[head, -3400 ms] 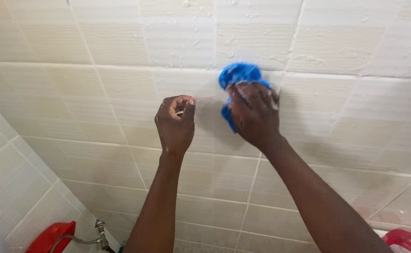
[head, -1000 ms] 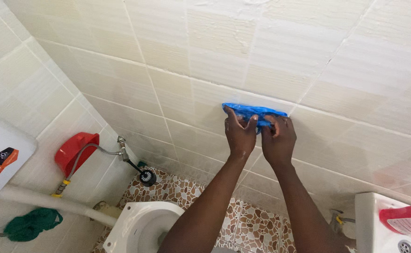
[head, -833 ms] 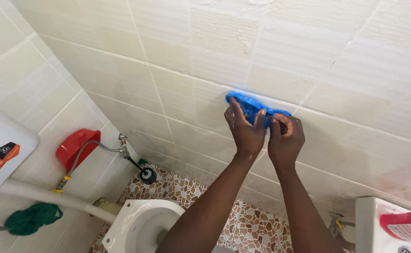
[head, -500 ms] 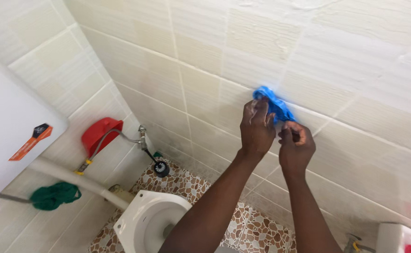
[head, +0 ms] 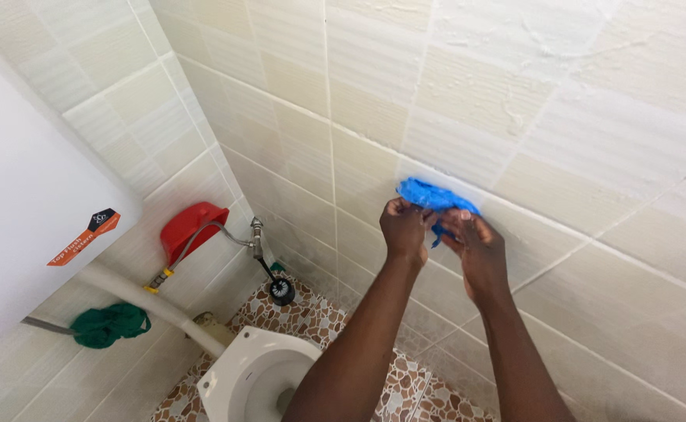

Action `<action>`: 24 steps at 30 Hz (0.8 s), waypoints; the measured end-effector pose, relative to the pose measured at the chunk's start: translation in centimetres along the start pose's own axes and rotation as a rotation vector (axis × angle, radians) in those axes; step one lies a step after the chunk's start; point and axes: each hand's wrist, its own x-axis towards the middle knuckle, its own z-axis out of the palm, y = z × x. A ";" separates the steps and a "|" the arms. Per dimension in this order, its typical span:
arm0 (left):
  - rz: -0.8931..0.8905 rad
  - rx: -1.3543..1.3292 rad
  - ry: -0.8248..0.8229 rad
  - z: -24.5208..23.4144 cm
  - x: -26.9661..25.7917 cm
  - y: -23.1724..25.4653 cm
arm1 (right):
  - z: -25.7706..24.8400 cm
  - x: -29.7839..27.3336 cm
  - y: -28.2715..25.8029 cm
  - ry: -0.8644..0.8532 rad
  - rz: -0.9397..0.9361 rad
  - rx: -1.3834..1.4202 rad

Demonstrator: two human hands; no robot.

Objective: The person soaps a blue cloth at a sink and wipes the tiled bathroom wall, repeatedly scrubbing the tiles and grout lines.

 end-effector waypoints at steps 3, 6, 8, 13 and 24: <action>0.256 0.434 -0.082 1.0 -2.3 1.1 | 0.0 -0.3 -0.2 -0.051 -0.007 0.057; 0.518 0.868 -0.310 1.4 -4.9 3.7 | 0.2 0.1 -0.4 -0.067 0.043 0.095; 0.843 0.946 -0.386 1.6 -5.0 4.6 | 0.7 0.8 0.2 -0.084 0.003 0.176; 1.064 1.027 -0.379 1.0 -0.8 5.2 | 1.4 1.7 1.8 -0.148 -0.004 0.145; 0.999 1.149 -0.176 -0.1 1.7 7.2 | 3.1 1.8 1.7 -0.012 0.045 -0.040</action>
